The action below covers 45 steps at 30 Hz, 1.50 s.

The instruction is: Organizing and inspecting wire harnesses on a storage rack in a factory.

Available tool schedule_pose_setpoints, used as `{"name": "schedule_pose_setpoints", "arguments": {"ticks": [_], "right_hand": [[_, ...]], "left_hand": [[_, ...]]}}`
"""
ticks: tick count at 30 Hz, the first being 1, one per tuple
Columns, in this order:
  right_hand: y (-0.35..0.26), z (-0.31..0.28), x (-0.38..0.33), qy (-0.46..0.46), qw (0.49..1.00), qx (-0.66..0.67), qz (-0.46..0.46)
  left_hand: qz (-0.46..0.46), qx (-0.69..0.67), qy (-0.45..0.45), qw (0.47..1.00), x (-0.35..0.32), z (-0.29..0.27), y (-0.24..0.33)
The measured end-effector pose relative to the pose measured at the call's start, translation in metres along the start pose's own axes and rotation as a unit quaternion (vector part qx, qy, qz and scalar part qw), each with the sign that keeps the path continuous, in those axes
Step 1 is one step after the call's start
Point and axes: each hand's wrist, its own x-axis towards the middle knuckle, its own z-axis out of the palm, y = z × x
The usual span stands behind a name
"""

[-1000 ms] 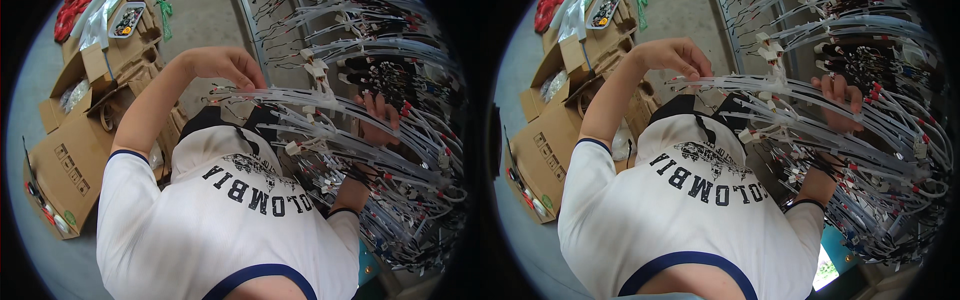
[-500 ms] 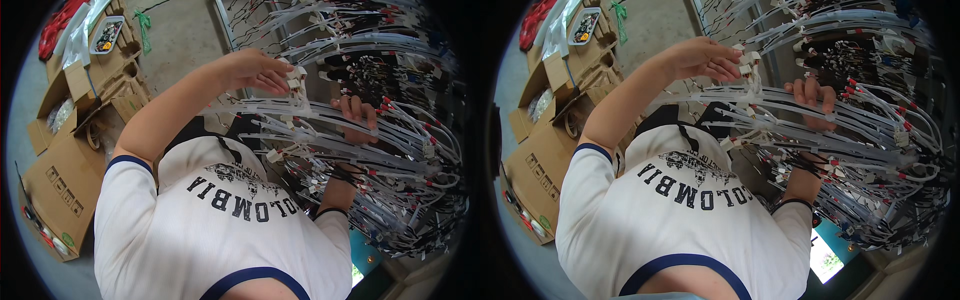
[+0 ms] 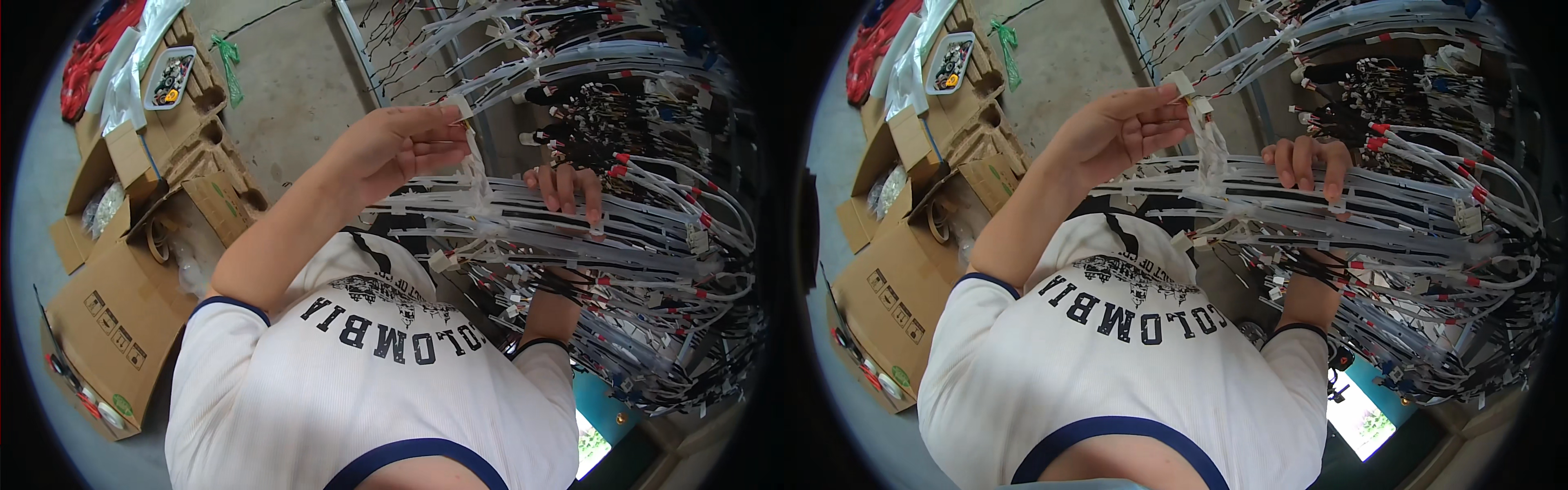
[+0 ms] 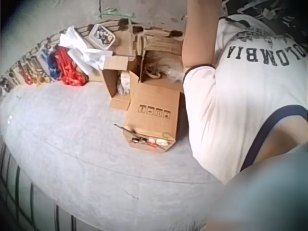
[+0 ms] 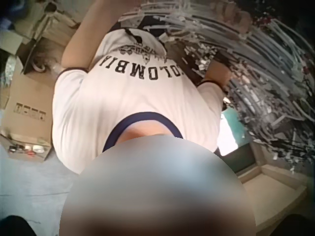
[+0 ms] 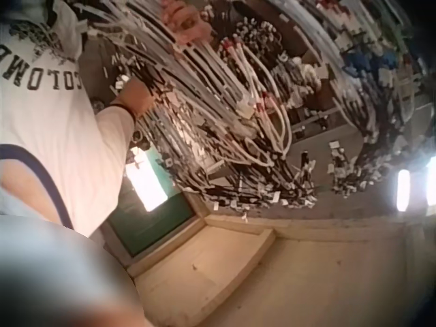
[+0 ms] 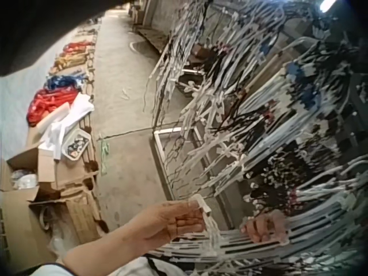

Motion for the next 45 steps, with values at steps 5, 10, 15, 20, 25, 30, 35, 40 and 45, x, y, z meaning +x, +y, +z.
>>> {"name": "schedule_pose_setpoints", "arguments": {"ticks": [5, 10, 15, 20, 25, 30, 35, 40, 45], "right_hand": [[0.001, 0.001, -0.003, -0.004, 1.0, 0.003, -0.001], [0.002, -0.003, -0.002, -0.032, 0.999, -0.008, -0.001], [-0.001, -0.001, 0.003, -0.053, 0.998, -0.009, 0.013], [-0.001, 0.007, 0.001, 0.008, 1.0, -0.021, 0.001], [-0.003, 0.008, -0.003, 0.011, 1.0, -0.018, 0.0], [-0.003, -0.003, -0.002, -0.038, 0.998, -0.043, -0.016], [-0.004, 0.012, -0.011, 0.157, 0.983, -0.093, -0.025], [-0.014, 0.027, -0.004, 0.37, 0.913, -0.146, 0.088], [-0.028, 0.034, -0.031, 0.511, 0.8, -0.222, 0.224]], "left_hand": [[0.027, -0.005, -0.083, 0.996, -0.014, 0.015, 0.004], [0.183, 0.108, -0.121, 0.97, -0.034, 0.031, -0.013], [0.271, 0.211, -0.118, 0.932, -0.052, 0.043, -0.029], [0.321, 0.246, -0.163, 0.9, -0.051, 0.039, -0.031], [0.311, 0.231, -0.161, 0.908, -0.048, 0.041, -0.032], [0.202, 0.154, -0.038, 0.967, -0.026, 0.035, -0.017], [0.482, 0.5, 0.148, 0.704, 0.007, 0.013, -0.04], [0.582, 0.653, -0.002, 0.484, -0.01, 0.008, -0.071], [0.506, 0.695, 0.011, 0.511, 0.03, 0.009, -0.063]]}}
